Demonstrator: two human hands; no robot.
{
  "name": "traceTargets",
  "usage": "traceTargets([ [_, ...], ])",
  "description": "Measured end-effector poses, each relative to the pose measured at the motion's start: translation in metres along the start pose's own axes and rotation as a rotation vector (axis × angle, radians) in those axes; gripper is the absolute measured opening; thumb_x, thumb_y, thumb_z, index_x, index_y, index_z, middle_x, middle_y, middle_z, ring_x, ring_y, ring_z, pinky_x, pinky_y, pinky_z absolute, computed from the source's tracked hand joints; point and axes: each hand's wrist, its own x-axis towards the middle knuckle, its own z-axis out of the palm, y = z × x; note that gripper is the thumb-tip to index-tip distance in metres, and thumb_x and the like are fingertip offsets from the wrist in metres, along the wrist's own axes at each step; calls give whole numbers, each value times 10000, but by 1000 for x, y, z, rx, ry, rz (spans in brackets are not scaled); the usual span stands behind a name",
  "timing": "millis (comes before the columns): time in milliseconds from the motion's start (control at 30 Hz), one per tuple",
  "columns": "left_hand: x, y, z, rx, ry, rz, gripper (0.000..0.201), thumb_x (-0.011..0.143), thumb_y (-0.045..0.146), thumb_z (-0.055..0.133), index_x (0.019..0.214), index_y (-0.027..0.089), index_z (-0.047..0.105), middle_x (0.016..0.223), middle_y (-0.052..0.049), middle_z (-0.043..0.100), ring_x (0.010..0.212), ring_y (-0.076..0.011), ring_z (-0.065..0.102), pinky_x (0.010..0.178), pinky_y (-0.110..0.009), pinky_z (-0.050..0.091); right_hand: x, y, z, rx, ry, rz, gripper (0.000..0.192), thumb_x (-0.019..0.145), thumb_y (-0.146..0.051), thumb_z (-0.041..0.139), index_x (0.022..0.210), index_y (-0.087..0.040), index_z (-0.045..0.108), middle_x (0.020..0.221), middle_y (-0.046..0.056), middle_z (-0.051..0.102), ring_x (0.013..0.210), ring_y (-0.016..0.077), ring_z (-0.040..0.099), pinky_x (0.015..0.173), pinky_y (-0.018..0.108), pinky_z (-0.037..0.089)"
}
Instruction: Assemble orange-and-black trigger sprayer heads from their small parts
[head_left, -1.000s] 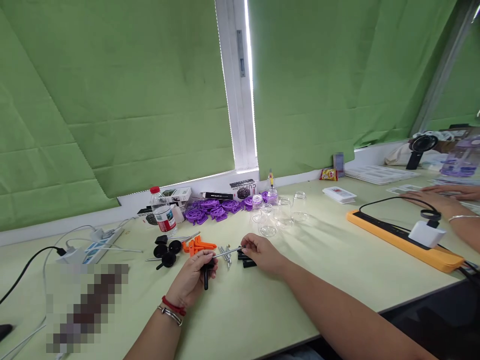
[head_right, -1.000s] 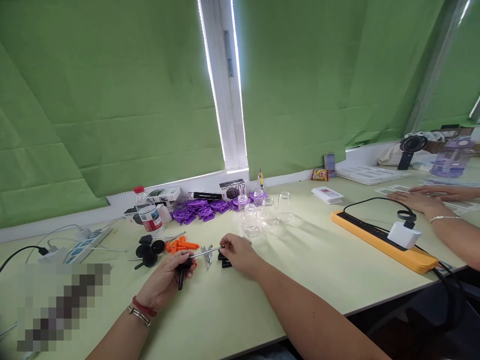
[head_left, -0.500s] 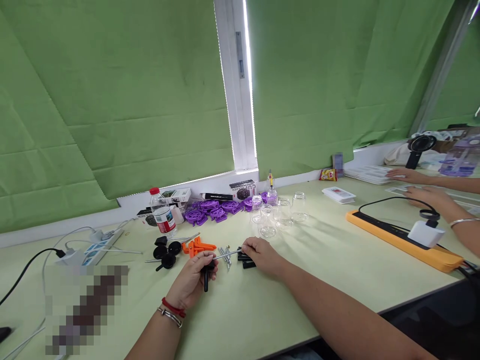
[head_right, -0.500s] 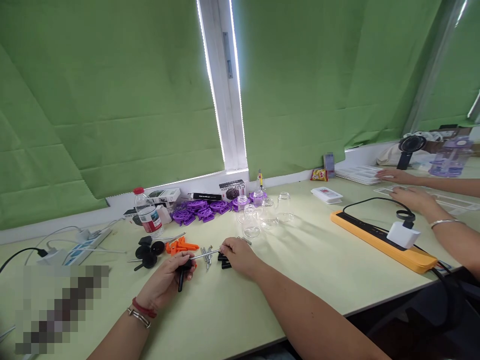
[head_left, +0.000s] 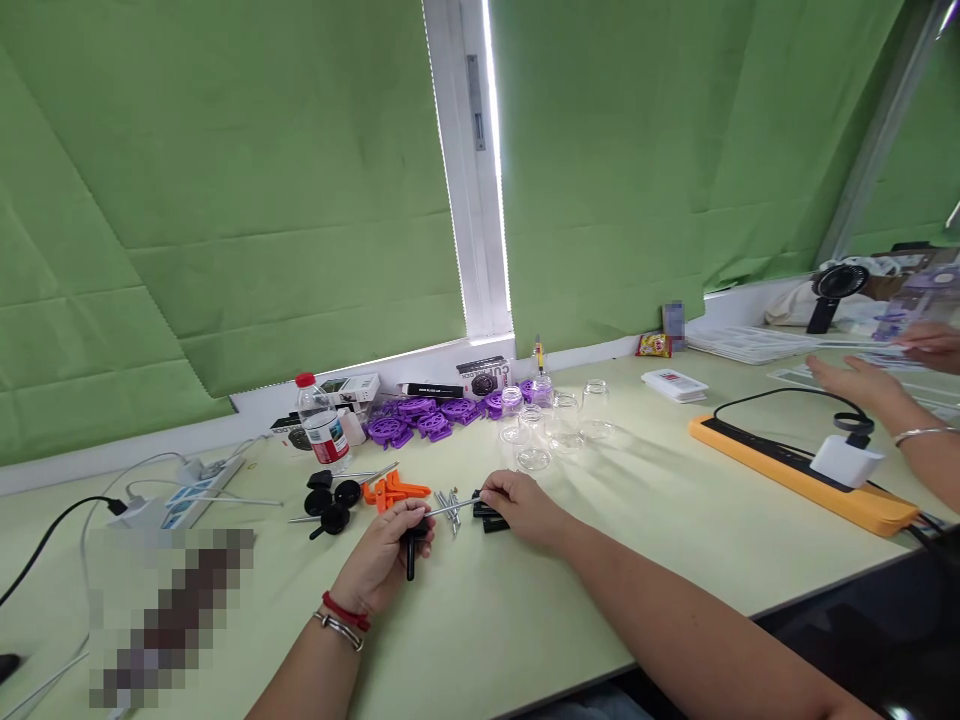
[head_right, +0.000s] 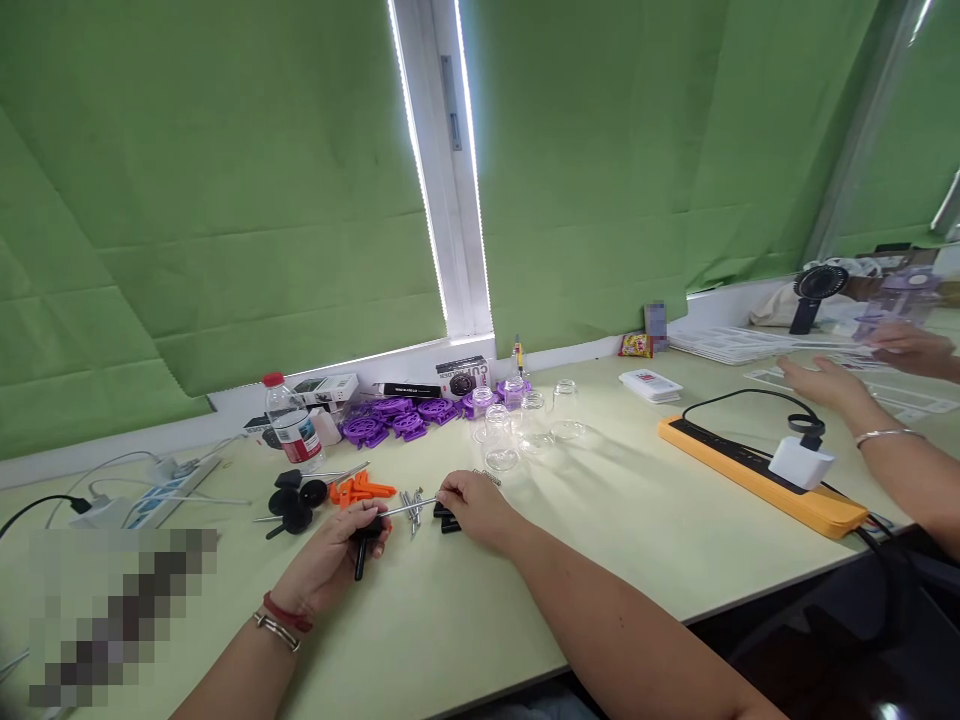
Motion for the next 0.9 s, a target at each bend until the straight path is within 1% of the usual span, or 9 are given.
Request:
traceTargets([
  [133, 0, 0, 0, -1, 6, -5, 192, 712, 265, 695, 830, 143, 604, 744, -39, 615, 635, -127, 570, 528, -232, 441, 1, 2, 1, 3, 5, -4, 234, 857, -347, 455, 720, -188, 559, 693, -1, 543, 642, 123, 470, 594, 247, 372],
  [233, 0, 0, -1, 2, 10, 3, 210, 707, 273, 697, 840, 137, 609, 751, -43, 616, 636, -127, 571, 528, -233, 443, 1, 4, 2, 83, 3, -3, 152, 821, -338, 517, 824, -197, 574, 719, -5, 552, 634, 116, 472, 584, 240, 381],
  [300, 0, -1, -1, 5, 3, 8, 213, 711, 275, 693, 846, 136, 606, 751, -43, 616, 634, -126, 570, 526, -232, 442, 1, 4, 3, 125, -2, -9, 126, 791, -306, 552, 858, -201, 570, 729, -7, 556, 635, 114, 475, 580, 234, 383],
  [400, 1, -2, -2, 5, -5, 8, 211, 718, 269, 687, 855, 138, 596, 747, -41, 617, 635, -128, 570, 529, -233, 443, 0, 4, 3, 108, -8, -22, 85, 787, -270, 534, 810, -196, 568, 711, -9, 552, 627, 112, 467, 570, 230, 372],
  [567, 0, -2, -1, 9, -16, 11, 211, 724, 276, 679, 862, 142, 591, 733, -33, 617, 630, -126, 568, 533, -230, 440, -1, 2, 1, 31, -4, -25, 146, 817, -294, 488, 760, -192, 576, 710, -2, 562, 640, 122, 470, 586, 242, 365],
  [700, 0, -1, 0, 9, 1, 2, 216, 704, 274, 690, 851, 148, 594, 723, -28, 617, 621, -128, 570, 523, -229, 435, 0, 1, 0, 20, -16, -7, 166, 826, -304, 474, 742, -196, 569, 709, -6, 557, 659, 128, 479, 614, 250, 372],
  [900, 0, -2, 0, 15, -2, -1, 236, 694, 283, 699, 848, 142, 590, 715, -27, 612, 622, -127, 574, 517, -225, 435, -1, 0, 1, 20, -41, -9, 181, 837, -284, 448, 707, -194, 536, 696, -11, 515, 653, 126, 445, 605, 244, 349],
])
